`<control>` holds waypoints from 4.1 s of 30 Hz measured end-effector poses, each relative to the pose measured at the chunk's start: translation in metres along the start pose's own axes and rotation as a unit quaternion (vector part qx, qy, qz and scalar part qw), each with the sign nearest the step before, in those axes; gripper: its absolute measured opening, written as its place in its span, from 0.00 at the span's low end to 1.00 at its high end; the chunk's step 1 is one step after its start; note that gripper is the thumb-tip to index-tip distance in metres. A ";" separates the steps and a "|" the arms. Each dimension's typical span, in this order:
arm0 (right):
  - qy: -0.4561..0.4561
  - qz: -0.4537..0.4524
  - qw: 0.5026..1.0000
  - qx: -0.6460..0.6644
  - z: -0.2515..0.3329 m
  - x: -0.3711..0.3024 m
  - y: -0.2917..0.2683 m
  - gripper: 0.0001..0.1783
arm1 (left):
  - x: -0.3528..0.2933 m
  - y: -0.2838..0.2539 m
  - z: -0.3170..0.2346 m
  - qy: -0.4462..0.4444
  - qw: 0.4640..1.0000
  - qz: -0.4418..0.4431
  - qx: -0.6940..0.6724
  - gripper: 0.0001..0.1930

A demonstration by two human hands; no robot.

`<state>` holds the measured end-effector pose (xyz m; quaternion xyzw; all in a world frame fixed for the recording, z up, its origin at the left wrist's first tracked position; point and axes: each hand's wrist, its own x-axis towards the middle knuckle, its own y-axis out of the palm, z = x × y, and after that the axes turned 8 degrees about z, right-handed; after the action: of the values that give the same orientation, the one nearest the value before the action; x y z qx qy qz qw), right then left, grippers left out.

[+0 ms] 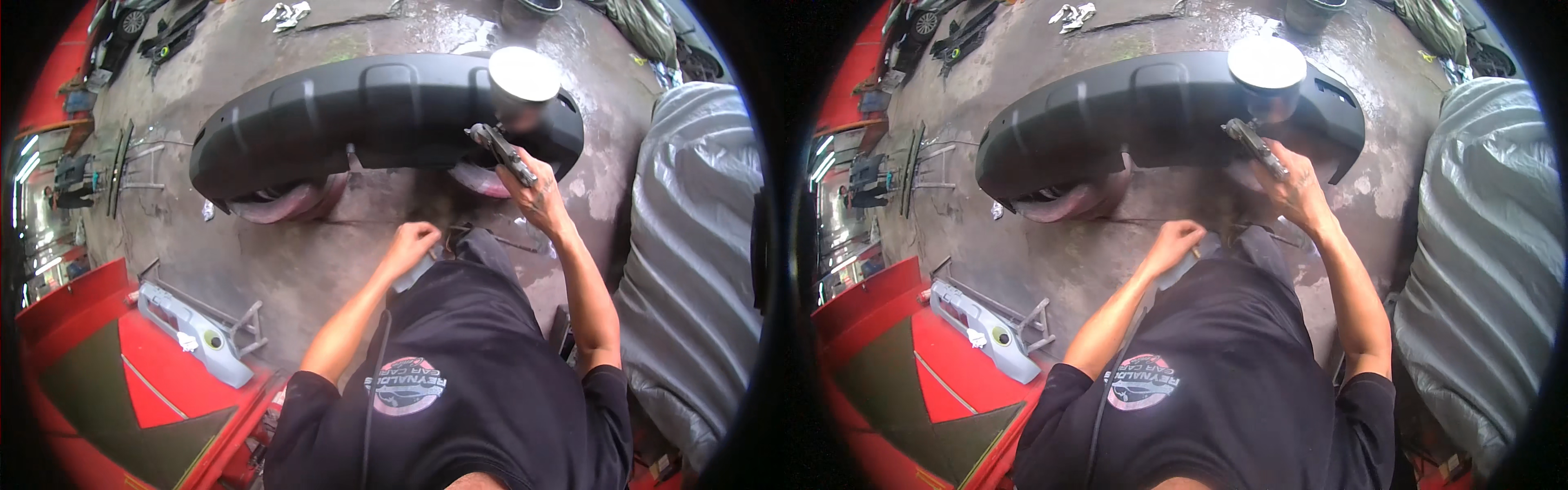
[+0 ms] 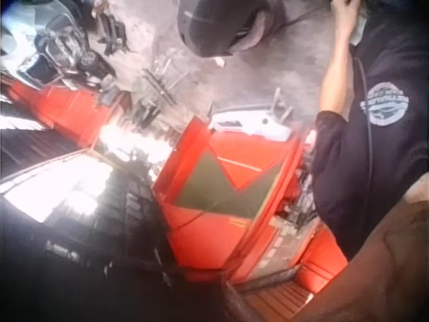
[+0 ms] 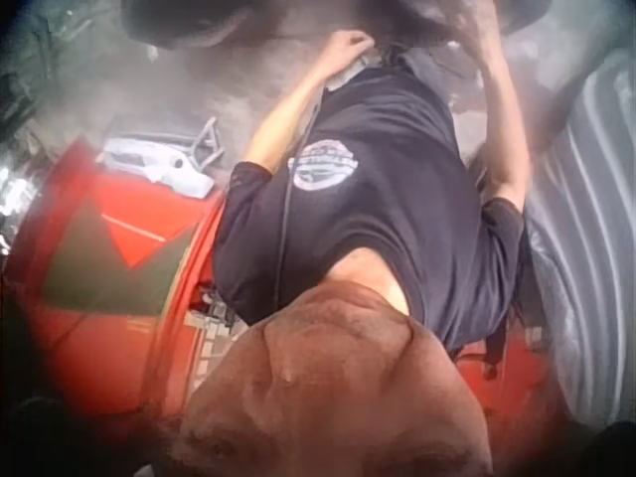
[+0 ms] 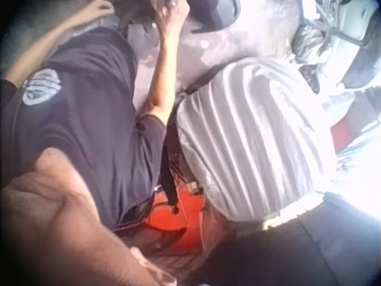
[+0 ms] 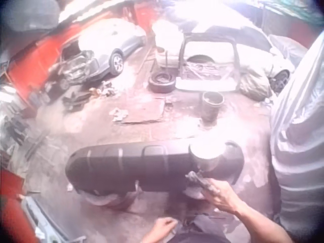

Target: The person sands a black car fender with a sanding block, then picks up a spray gun and applies a coat of paint to the fender. The person works in a cluttered garage with various car parts and tools visible.

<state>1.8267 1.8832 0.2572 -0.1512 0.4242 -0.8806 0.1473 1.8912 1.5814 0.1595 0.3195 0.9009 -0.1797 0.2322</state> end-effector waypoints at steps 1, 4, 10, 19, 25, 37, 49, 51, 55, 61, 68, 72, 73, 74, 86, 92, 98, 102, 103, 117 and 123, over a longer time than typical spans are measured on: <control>0.077 0.011 0.993 0.091 0.012 0.007 -0.004 0.20 | 0.006 0.002 -0.012 0.034 0.999 0.007 0.001 0.16; 0.163 0.084 0.969 0.165 0.022 0.017 -0.018 0.19 | 0.024 0.009 -0.043 0.033 0.999 0.027 -0.022 0.16; 0.148 0.107 0.962 0.202 -0.006 0.020 -0.031 0.18 | 0.040 0.043 -0.070 0.047 0.993 0.032 -0.104 0.16; 0.142 0.092 0.952 0.256 -0.048 0.017 -0.031 0.18 | 0.093 0.100 -0.120 0.079 0.959 0.027 -0.270 0.16; 0.148 0.135 0.944 0.261 -0.070 0.017 -0.039 0.15 | 0.106 0.118 -0.147 0.055 0.944 0.027 -0.323 0.17; 0.100 0.150 0.961 0.209 -0.088 0.040 -0.057 0.12 | 0.082 0.128 -0.107 -0.027 0.964 -0.068 -0.256 0.15; 0.068 0.045 0.985 0.150 -0.086 0.062 -0.050 0.15 | 0.083 0.129 -0.113 -0.031 0.960 -0.069 -0.270 0.15; 0.063 0.069 0.981 0.168 -0.085 0.057 -0.052 0.14 | 0.084 0.127 -0.112 -0.030 0.960 -0.069 -0.268 0.14; 0.042 0.138 0.972 0.188 -0.083 0.036 -0.061 0.13 | 0.081 0.125 -0.093 -0.017 0.957 -0.081 -0.278 0.14; 0.125 0.174 0.945 0.246 -0.082 0.030 -0.065 0.14 | 0.065 0.112 -0.059 -0.072 0.966 -0.123 -0.217 0.14; 0.119 0.152 0.956 0.223 -0.085 0.059 -0.067 0.12 | 0.026 0.114 0.023 -0.177 0.954 -0.170 -0.170 0.14; 0.046 0.024 0.990 0.130 -0.091 0.078 -0.056 0.13 | 0.004 0.127 0.070 -0.222 0.948 -0.169 -0.152 0.15; 0.087 0.033 0.982 0.163 -0.086 0.082 -0.061 0.13 | -0.001 0.131 0.078 -0.230 0.947 -0.167 -0.151 0.15; 0.090 0.027 0.983 0.160 -0.086 0.084 -0.059 0.13 | -0.005 0.134 0.082 -0.234 0.947 -0.164 -0.146 0.15; 0.117 0.173 0.948 0.241 -0.081 0.048 -0.083 0.15 | -0.021 0.141 0.101 -0.270 0.926 -0.190 -0.184 0.14; 0.133 0.197 0.937 0.255 -0.083 0.048 -0.081 0.16 | -0.017 0.135 0.096 -0.274 0.924 -0.190 -0.185 0.14; 0.073 0.122 0.972 0.188 -0.089 0.069 -0.066 0.15 | -0.017 0.137 0.104 -0.274 0.928 -0.179 -0.176 0.17; 0.016 0.008 0.991 0.129 -0.084 0.077 -0.060 0.14 | -0.019 0.136 0.101 -0.280 0.927 -0.175 -0.179 0.16; 0.026 -0.014 0.989 0.142 -0.081 0.079 -0.059 0.14 | -0.020 0.136 0.100 -0.279 0.928 -0.175 -0.177 0.16; 0.124 0.183 0.940 0.258 -0.076 0.036 -0.071 0.16 | -0.019 0.131 0.094 -0.273 0.927 -0.184 -0.180 0.14; 0.129 0.178 0.940 0.260 -0.073 0.039 -0.068 0.15 | -0.022 0.129 0.095 -0.273 0.930 -0.179 -0.166 0.15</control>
<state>1.7538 1.9604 0.2731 0.0854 0.2156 -0.9315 0.2801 2.0202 1.6205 0.0696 0.0482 0.8620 -0.1465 0.4828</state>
